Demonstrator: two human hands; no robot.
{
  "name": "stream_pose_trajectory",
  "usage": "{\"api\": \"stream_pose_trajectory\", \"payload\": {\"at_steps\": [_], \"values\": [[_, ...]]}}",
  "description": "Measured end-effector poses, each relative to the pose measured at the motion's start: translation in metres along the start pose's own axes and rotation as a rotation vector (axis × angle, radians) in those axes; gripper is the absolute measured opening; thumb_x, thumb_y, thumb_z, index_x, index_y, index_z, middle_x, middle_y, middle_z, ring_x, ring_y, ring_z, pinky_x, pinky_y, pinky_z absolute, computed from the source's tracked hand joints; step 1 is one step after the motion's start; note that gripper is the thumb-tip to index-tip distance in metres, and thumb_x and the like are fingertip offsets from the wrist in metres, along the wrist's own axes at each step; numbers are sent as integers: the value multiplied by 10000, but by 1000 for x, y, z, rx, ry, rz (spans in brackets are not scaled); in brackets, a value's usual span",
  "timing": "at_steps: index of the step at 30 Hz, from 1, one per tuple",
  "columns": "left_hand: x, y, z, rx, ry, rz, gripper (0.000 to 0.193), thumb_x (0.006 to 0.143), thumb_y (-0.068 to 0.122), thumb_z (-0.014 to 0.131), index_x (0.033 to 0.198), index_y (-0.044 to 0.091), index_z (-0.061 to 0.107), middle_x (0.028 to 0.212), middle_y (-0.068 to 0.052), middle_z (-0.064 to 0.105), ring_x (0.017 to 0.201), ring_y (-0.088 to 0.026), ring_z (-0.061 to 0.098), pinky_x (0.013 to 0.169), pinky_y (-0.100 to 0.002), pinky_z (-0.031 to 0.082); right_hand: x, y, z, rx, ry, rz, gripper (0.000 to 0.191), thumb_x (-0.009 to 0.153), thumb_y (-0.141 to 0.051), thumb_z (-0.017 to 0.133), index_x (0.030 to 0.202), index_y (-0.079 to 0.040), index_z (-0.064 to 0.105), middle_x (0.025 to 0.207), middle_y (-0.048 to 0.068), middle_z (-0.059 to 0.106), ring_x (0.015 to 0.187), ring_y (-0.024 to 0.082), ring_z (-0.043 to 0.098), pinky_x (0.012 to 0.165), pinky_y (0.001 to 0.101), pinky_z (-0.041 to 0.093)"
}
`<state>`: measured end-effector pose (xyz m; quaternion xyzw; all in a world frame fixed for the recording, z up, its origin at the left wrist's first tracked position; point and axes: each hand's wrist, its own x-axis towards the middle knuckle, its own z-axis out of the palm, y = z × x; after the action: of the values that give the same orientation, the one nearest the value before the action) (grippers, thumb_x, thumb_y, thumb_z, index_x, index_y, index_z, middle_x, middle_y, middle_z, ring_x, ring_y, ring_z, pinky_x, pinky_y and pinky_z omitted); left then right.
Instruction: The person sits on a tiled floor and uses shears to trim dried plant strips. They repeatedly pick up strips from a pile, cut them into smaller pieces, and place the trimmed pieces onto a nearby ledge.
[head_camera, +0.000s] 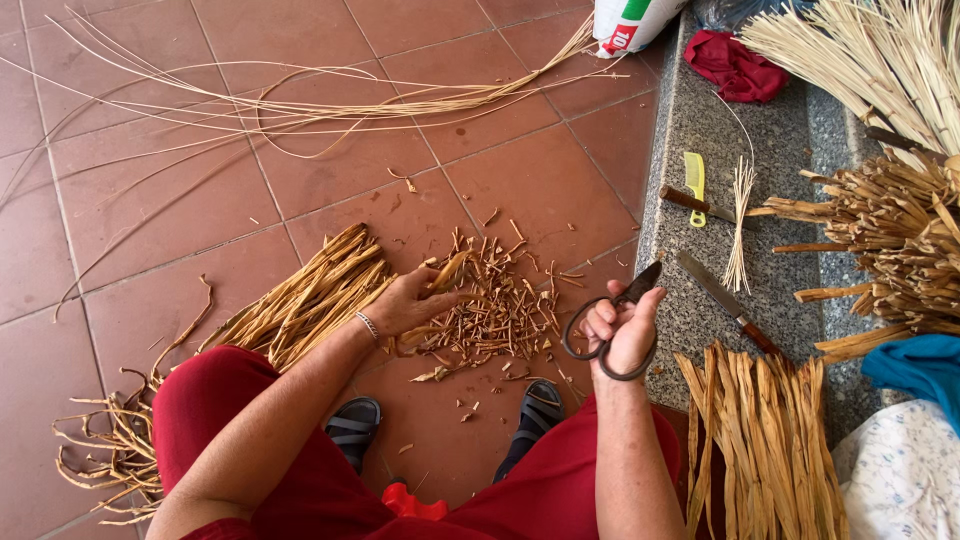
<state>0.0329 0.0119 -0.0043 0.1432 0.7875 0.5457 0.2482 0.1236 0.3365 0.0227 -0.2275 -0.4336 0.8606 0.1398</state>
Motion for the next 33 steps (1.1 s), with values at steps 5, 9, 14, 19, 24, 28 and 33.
{"api": "stream_pose_trajectory", "payload": {"at_steps": [5,9,14,19,24,28,33], "values": [[3,-12,-10,-71,119,-149,269,912,227,783,1038,-9,753,809,-63,769,621,-81,648,543,-253,521,-13,8,7,-256,-87,59,720,1017,-710,362,1136,-53,631,710,-16,568,548,88,504,521,272,432],[5,-3,-20,-218,200,-77,251,956,240,704,1050,17,771,722,-11,701,576,-53,582,478,-238,466,-31,37,22,-439,-239,205,804,903,-763,303,1219,-97,623,822,-16,652,654,90,624,534,279,489],[-15,28,-38,-317,204,-7,240,968,240,701,1082,42,776,662,73,584,546,-17,468,456,-215,351,-46,70,29,-475,-252,321,861,914,-804,282,1240,-92,642,779,4,616,594,93,570,496,238,418],[-31,47,-41,-270,213,25,246,982,248,700,1064,29,776,646,87,538,551,-7,431,458,-217,321,-59,82,35,-569,-443,72,833,962,-759,319,1331,-61,587,826,-22,568,665,60,551,561,236,480],[-30,41,-34,-347,119,27,247,985,244,692,1085,34,777,687,87,595,583,-9,457,483,-213,339,-56,80,46,-563,-453,179,801,969,-714,336,1373,-63,572,829,-34,580,699,56,553,626,206,467],[-32,36,-31,-256,88,30,244,968,235,702,1118,59,779,738,97,632,650,3,506,533,-207,410,-48,81,47,-532,-409,120,774,962,-716,333,1306,-65,573,789,-43,534,642,45,510,559,211,444],[-39,38,-31,-228,38,-14,252,964,234,712,1104,42,795,715,68,631,631,-19,498,522,-224,394,-41,86,42,-509,-426,105,776,989,-740,280,1107,-44,601,652,-70,391,503,28,335,434,207,293]]}}
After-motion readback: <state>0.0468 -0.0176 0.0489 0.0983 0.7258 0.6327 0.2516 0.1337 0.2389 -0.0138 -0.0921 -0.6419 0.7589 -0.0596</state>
